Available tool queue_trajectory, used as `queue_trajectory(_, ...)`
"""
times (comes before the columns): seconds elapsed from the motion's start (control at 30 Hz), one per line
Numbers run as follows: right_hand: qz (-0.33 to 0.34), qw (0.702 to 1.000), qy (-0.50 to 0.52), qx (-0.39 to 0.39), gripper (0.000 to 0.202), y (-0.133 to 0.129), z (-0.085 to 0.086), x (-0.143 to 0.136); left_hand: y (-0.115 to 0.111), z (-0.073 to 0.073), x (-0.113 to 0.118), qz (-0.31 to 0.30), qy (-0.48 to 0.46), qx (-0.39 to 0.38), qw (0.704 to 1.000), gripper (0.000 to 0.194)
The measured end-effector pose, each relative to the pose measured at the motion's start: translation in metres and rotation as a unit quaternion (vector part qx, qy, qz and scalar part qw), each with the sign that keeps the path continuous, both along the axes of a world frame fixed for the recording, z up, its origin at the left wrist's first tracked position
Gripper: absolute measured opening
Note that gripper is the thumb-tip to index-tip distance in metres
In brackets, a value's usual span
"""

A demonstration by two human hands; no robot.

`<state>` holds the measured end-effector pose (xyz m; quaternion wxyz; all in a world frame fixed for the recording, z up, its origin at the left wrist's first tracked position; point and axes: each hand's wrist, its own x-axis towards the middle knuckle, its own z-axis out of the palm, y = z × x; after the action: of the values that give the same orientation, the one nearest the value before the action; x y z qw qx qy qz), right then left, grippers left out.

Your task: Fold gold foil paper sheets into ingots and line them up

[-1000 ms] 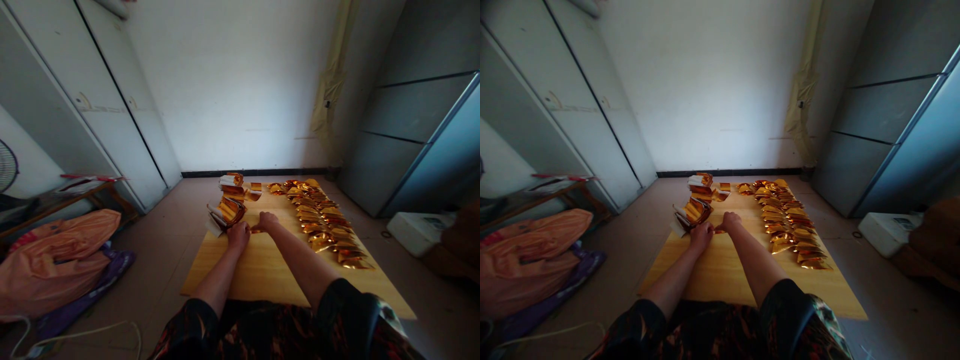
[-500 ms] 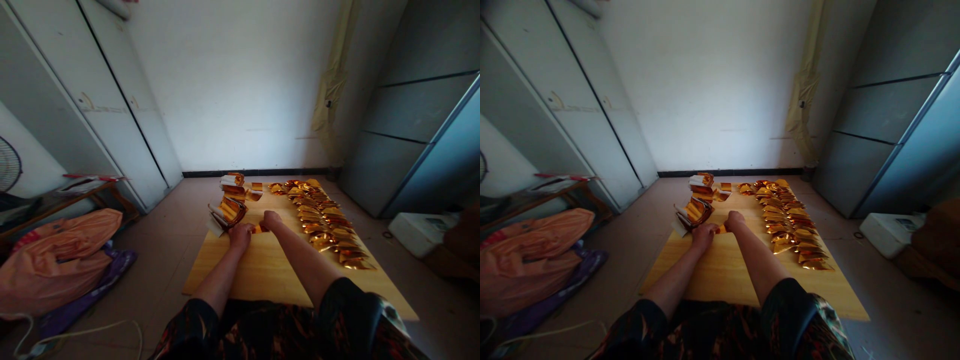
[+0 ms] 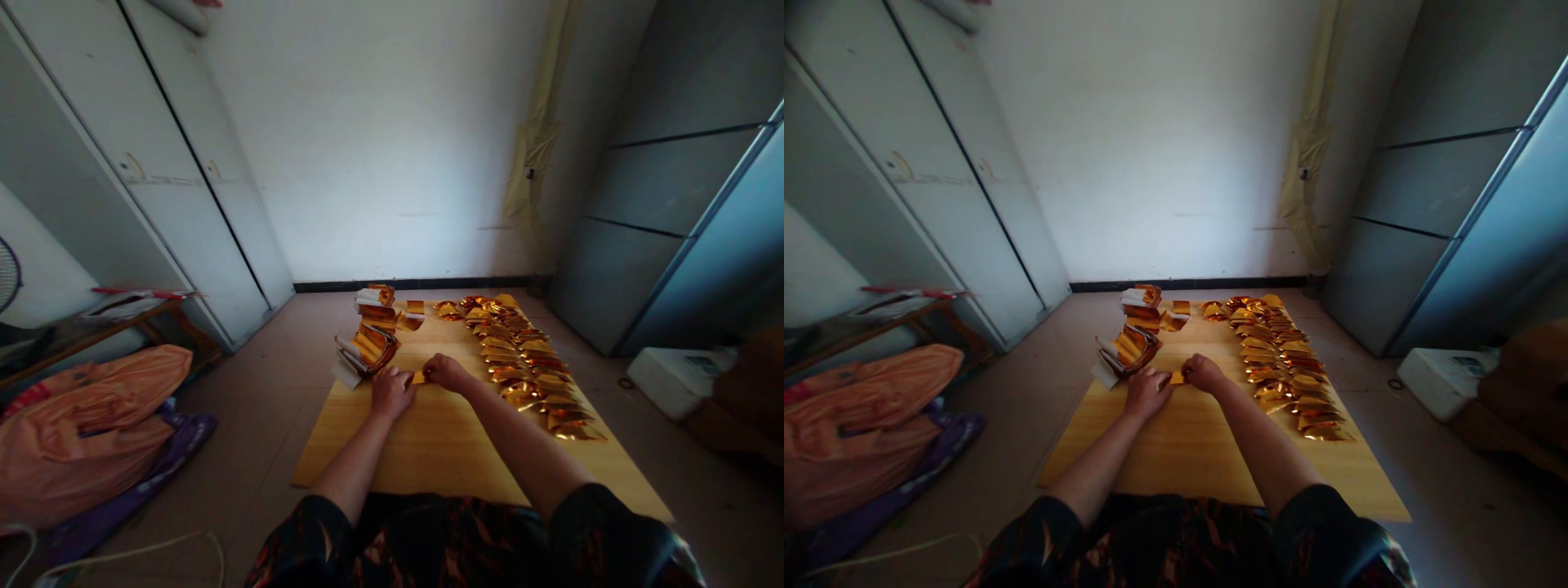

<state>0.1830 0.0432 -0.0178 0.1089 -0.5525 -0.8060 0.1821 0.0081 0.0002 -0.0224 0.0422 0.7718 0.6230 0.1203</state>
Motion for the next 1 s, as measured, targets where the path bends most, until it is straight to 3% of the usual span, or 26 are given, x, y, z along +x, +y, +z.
queue_trajectory(0.37,0.041,0.998,0.019,0.045,0.024,-0.006,-0.011,0.011,0.005,-0.004,0.011,0.02,-0.011,0.024,0.999,0.025)
queue_trajectory(0.73,0.01,0.985,0.11,0.134,0.014,-0.013,-0.025,0.012,0.011,-0.007,0.026,0.074,-0.178,-0.048,0.98,0.039)
queue_trajectory(1.0,-0.006,0.978,0.127,0.168,0.012,-0.014,-0.032,0.011,0.012,-0.007,0.029,0.093,-0.222,-0.04,0.97,0.046)
